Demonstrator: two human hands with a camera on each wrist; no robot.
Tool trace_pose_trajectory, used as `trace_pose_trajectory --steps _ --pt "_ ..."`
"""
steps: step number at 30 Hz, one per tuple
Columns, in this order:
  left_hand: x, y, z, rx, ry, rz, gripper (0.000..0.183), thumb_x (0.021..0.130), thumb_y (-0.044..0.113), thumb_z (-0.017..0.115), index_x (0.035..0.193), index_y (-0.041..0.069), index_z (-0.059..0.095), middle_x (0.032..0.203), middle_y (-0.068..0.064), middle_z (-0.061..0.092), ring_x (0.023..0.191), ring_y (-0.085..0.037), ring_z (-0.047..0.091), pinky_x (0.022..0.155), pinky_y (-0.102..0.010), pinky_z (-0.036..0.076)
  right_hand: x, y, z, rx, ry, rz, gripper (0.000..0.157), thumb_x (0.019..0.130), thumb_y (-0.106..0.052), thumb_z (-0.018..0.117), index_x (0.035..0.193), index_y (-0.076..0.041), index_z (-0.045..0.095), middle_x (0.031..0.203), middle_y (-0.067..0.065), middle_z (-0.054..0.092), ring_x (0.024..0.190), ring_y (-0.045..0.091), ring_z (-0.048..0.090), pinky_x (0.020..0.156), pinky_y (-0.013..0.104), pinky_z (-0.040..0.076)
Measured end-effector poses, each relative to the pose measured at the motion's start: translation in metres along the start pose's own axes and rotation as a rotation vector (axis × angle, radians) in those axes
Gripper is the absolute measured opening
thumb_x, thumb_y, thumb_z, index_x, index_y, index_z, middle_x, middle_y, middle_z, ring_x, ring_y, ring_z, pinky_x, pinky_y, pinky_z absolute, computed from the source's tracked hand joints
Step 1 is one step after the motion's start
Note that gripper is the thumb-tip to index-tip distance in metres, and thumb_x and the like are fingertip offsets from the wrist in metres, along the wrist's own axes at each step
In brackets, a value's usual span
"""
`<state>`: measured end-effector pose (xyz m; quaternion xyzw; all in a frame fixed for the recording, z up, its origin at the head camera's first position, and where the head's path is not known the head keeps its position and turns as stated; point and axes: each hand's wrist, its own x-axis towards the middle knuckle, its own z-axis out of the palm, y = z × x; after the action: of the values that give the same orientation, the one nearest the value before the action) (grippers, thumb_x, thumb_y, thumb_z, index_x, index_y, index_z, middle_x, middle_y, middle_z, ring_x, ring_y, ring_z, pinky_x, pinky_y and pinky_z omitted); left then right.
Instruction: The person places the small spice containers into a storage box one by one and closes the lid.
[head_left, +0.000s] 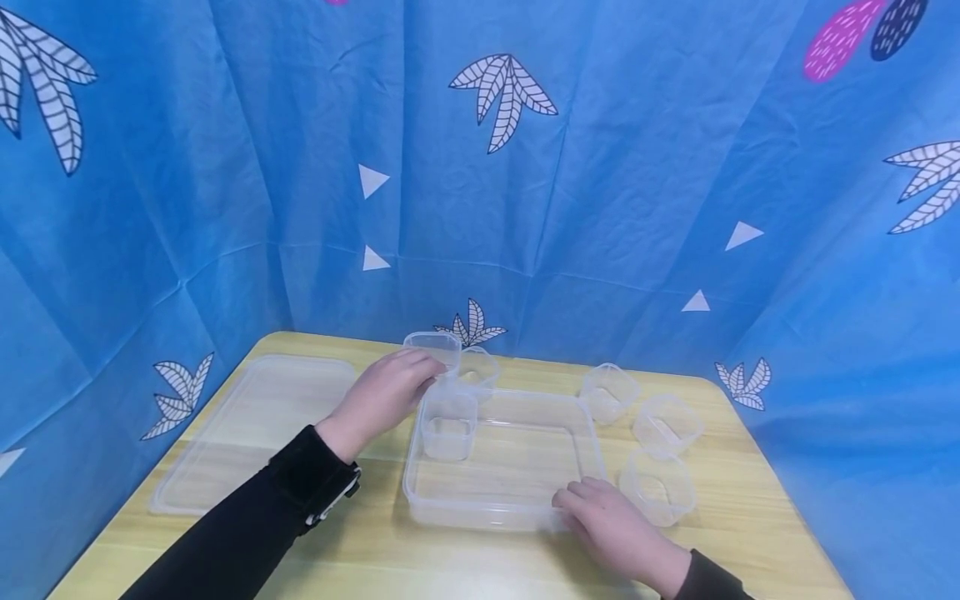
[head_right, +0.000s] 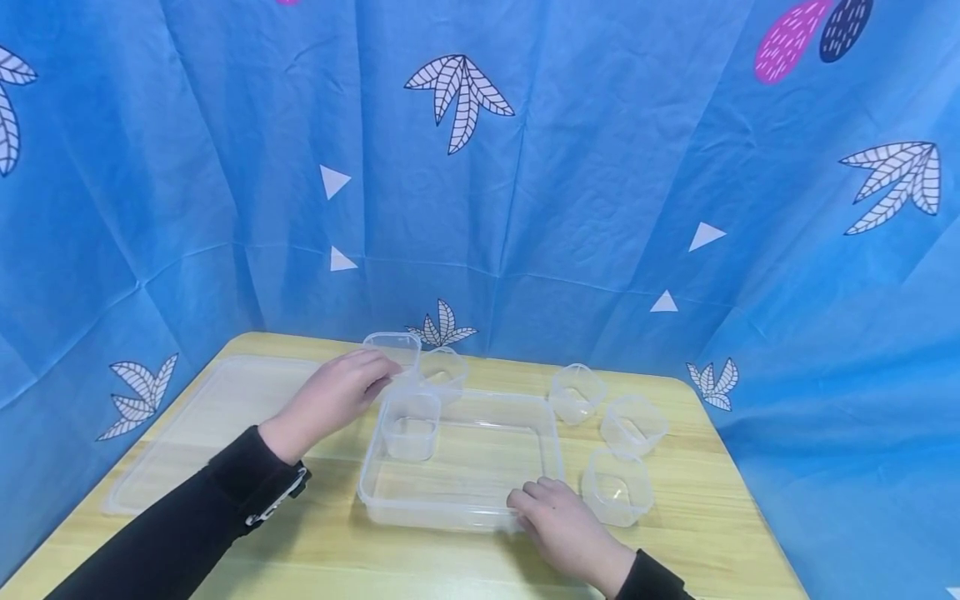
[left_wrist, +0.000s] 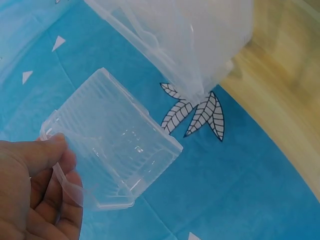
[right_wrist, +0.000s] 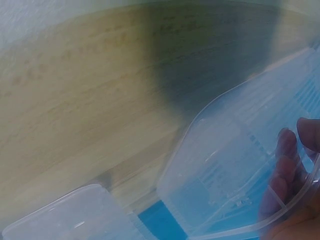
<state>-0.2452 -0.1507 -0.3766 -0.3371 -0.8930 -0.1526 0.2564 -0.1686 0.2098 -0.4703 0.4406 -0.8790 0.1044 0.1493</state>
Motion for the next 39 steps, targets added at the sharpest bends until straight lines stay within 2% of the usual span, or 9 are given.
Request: trace_pose_trajectory --steps 16,22,29,39 --pt "0.015 0.024 0.017 -0.035 -0.066 0.071 0.020 0.091 0.003 0.071 0.110 0.007 0.072 0.106 -0.005 0.072 0.100 -0.020 0.068 0.088 -0.031 0.056 0.001 -0.001 0.000 0.000 0.011 -0.013 0.020 0.084 -0.009 0.073 0.096 -0.020 0.061 0.084 -0.017 0.056 0.074 0.002 0.046 0.066 0.019 0.044" --pt "0.022 0.034 0.024 -0.046 -0.069 0.092 0.018 0.092 0.003 0.070 0.109 0.008 0.072 0.105 -0.004 0.071 0.099 -0.018 0.068 0.087 -0.030 0.056 0.001 -0.001 0.000 -0.008 -0.002 -0.003 0.020 0.084 -0.009 0.073 0.096 -0.020 0.062 0.085 -0.016 0.058 0.076 0.002 0.049 0.068 0.020 0.045" --pt "0.026 0.047 0.036 -0.020 -0.097 0.131 0.016 0.094 0.006 0.068 0.108 0.010 0.073 0.103 -0.003 0.072 0.099 -0.017 0.068 0.087 -0.028 0.055 0.001 -0.002 0.000 -0.001 0.005 -0.005 0.020 0.084 -0.009 0.073 0.096 -0.020 0.062 0.085 -0.016 0.057 0.075 0.002 0.048 0.067 0.020 0.045" --pt "0.030 0.056 0.040 0.007 -0.126 0.112 0.017 0.095 0.008 0.068 0.110 0.013 0.073 0.104 0.000 0.072 0.098 -0.015 0.068 0.084 -0.027 0.056 0.000 -0.001 0.001 -0.004 0.010 -0.002 0.020 0.084 -0.010 0.073 0.098 -0.020 0.063 0.086 -0.015 0.059 0.077 0.004 0.050 0.069 0.022 0.047"
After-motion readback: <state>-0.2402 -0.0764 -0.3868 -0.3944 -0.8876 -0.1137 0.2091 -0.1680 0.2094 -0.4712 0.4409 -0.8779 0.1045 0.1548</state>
